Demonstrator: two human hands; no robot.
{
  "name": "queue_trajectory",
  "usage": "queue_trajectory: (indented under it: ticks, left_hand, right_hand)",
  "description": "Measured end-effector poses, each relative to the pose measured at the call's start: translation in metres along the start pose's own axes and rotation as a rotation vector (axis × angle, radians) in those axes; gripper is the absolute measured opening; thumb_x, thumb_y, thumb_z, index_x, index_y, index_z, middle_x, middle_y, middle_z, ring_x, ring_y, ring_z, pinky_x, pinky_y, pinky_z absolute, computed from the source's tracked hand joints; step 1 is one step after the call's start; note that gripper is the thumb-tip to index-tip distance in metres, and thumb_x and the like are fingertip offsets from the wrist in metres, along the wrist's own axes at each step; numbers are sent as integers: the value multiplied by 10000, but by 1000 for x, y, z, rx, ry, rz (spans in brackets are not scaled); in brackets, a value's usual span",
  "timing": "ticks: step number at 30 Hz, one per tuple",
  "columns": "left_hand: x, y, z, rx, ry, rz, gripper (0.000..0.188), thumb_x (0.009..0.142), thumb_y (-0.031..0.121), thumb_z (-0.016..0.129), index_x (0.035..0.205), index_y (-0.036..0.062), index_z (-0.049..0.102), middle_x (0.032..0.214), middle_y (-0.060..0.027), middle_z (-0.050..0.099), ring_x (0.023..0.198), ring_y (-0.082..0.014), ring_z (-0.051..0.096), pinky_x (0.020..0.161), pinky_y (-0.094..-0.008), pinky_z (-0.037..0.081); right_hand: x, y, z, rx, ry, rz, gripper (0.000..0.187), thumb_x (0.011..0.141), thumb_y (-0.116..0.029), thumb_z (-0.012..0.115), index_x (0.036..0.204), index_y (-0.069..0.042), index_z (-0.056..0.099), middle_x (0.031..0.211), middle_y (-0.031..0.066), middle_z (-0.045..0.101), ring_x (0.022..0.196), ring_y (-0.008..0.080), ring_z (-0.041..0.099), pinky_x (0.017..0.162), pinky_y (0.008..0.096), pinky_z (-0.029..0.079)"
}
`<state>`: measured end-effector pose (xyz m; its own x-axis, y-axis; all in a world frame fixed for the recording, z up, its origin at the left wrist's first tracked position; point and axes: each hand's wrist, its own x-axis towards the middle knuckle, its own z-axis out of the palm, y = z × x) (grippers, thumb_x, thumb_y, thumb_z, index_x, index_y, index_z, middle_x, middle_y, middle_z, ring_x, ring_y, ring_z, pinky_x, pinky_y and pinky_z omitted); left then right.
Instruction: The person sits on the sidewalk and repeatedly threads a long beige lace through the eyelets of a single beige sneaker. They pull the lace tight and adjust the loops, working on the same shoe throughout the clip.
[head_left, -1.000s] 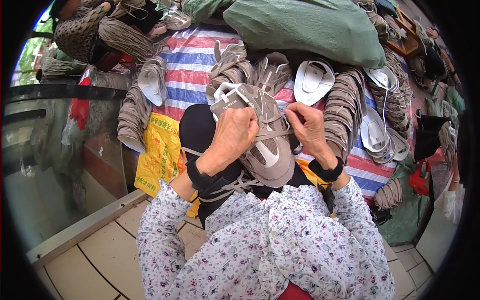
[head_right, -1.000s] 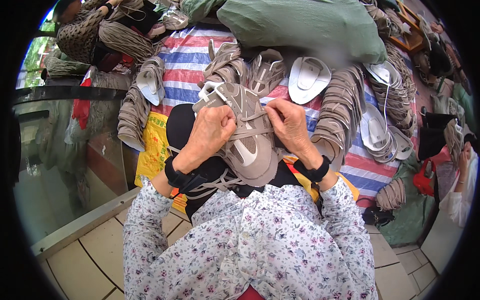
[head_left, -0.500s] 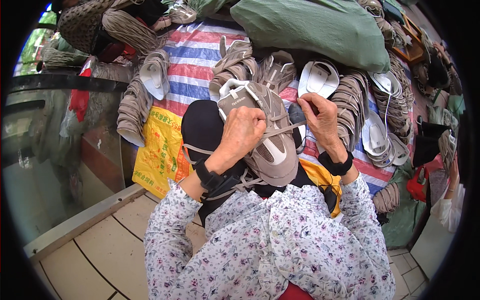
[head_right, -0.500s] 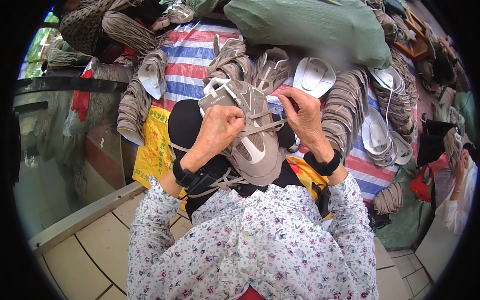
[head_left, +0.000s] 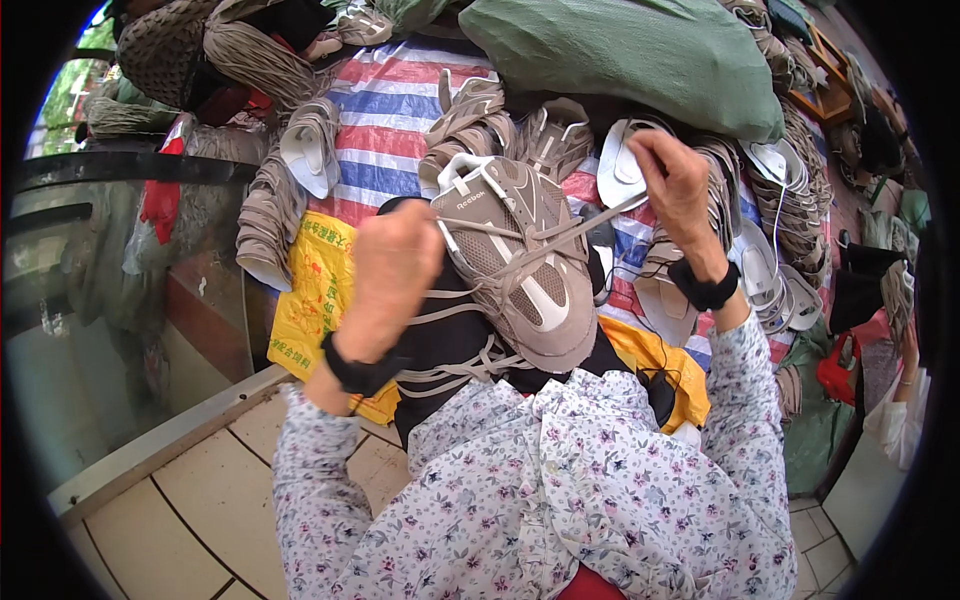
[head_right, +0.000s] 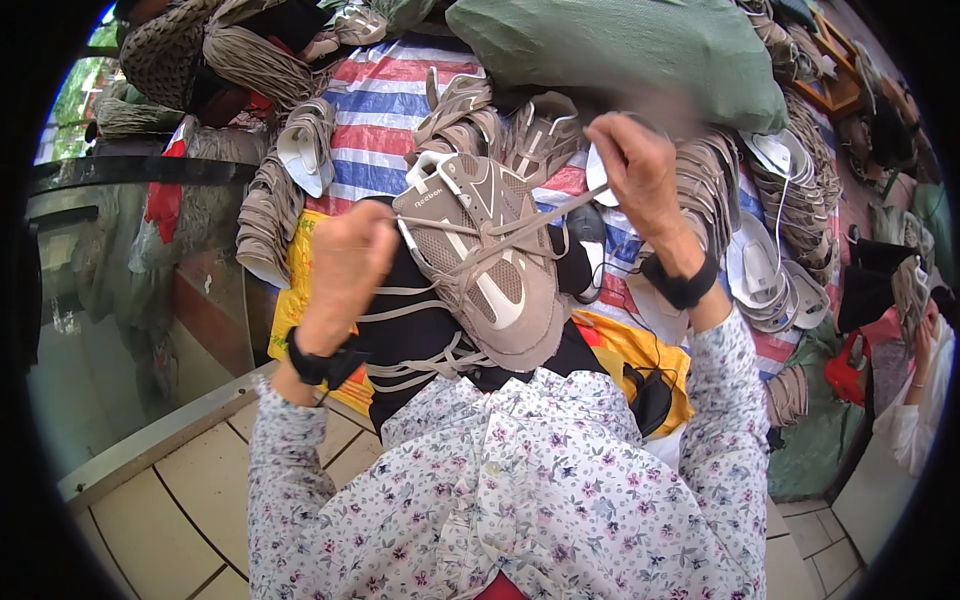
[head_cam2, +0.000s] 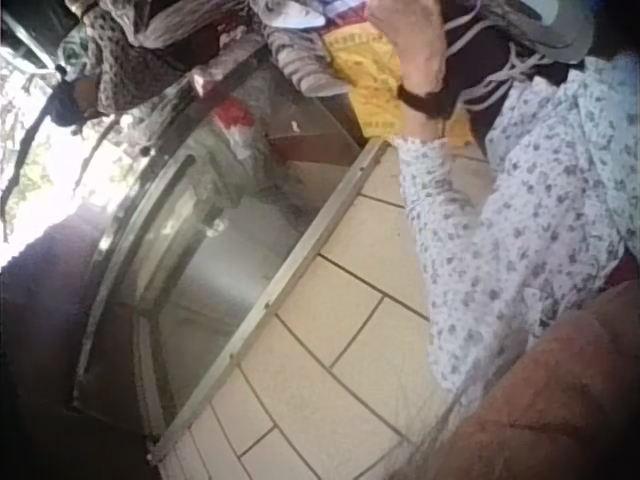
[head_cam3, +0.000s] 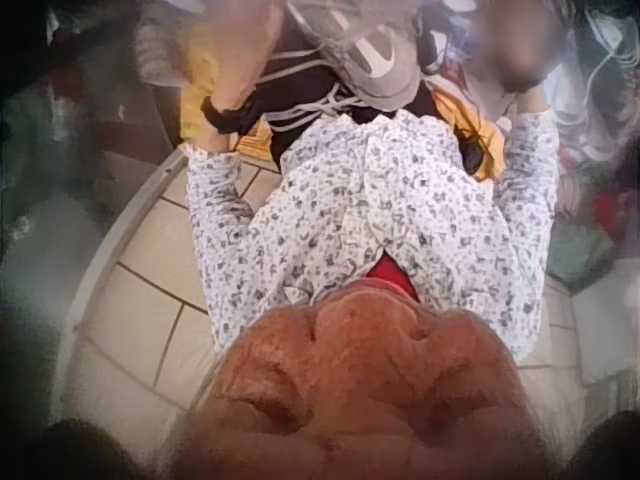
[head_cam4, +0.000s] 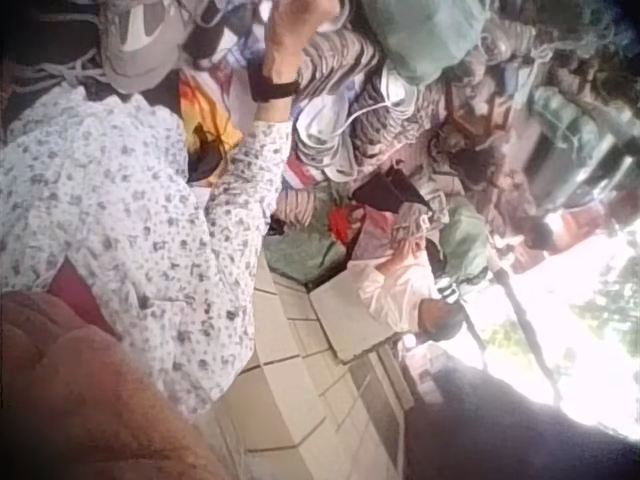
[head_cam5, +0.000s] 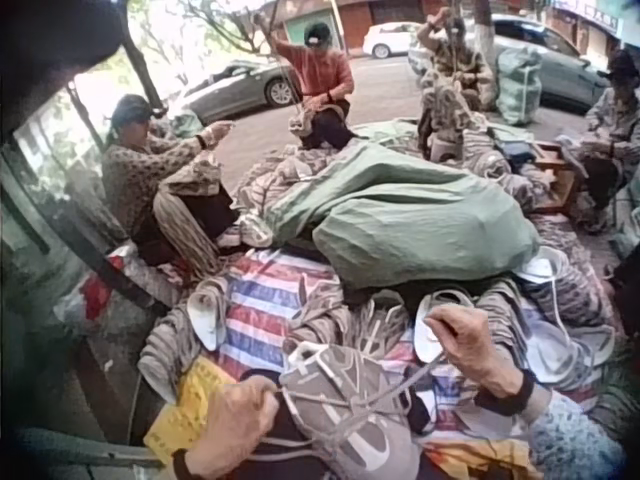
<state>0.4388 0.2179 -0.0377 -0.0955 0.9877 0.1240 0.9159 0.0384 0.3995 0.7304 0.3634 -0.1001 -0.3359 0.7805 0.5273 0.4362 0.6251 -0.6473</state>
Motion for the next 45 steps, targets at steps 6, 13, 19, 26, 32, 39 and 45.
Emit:
queue_trajectory:
  ticks: [6,13,19,26,32,39,45]
  left_hand:
    - [-47,-166,-110,406,227,-316,156,830,132,586,849,38,708,764,-209,673,716,-357,680,664,-446,523]
    - [-183,-297,-256,817,384,-603,257,831,242,573,872,36,722,818,-232,683,781,-395,685,713,-478,519]
    - [-219,-323,-257,770,381,-755,275,823,251,576,879,23,717,818,-232,683,797,-411,679,715,-472,513]
    - [-203,-316,-194,639,384,-767,270,816,228,575,881,4,712,770,-236,667,739,-397,679,694,-456,510]
    - [-204,-322,-175,533,345,-811,272,812,221,592,882,-9,720,708,-201,665,678,-321,684,676,-417,516]
    - [-201,-312,-145,332,286,-934,256,800,223,635,898,16,748,732,-143,706,695,-253,697,689,-373,531]
    - [-208,-326,-132,332,238,-981,246,804,225,640,897,26,751,761,-145,720,715,-247,706,709,-367,534]
  right_hand:
    - [63,40,5,-113,75,-175,108,921,-92,614,940,6,658,764,171,640,653,306,609,629,349,480]
    - [69,19,32,100,-167,-93,89,887,-67,683,958,-13,684,852,69,657,796,157,622,709,294,493]
    - [-6,-74,22,422,-581,40,119,804,-109,726,886,-23,710,880,97,660,885,254,601,794,387,465]
    - [-35,-86,26,122,-569,-95,121,810,-20,661,910,-57,604,915,73,566,929,255,527,829,384,347]
    - [-35,-92,27,119,-543,-68,90,828,9,639,872,-37,576,864,83,574,851,249,534,776,366,376]
    - [-20,-95,21,531,-764,501,67,902,-24,588,860,25,572,681,130,589,564,184,545,518,307,402]
    - [-8,-102,28,143,-837,307,277,926,-163,643,789,74,681,535,61,505,515,81,451,482,295,382]
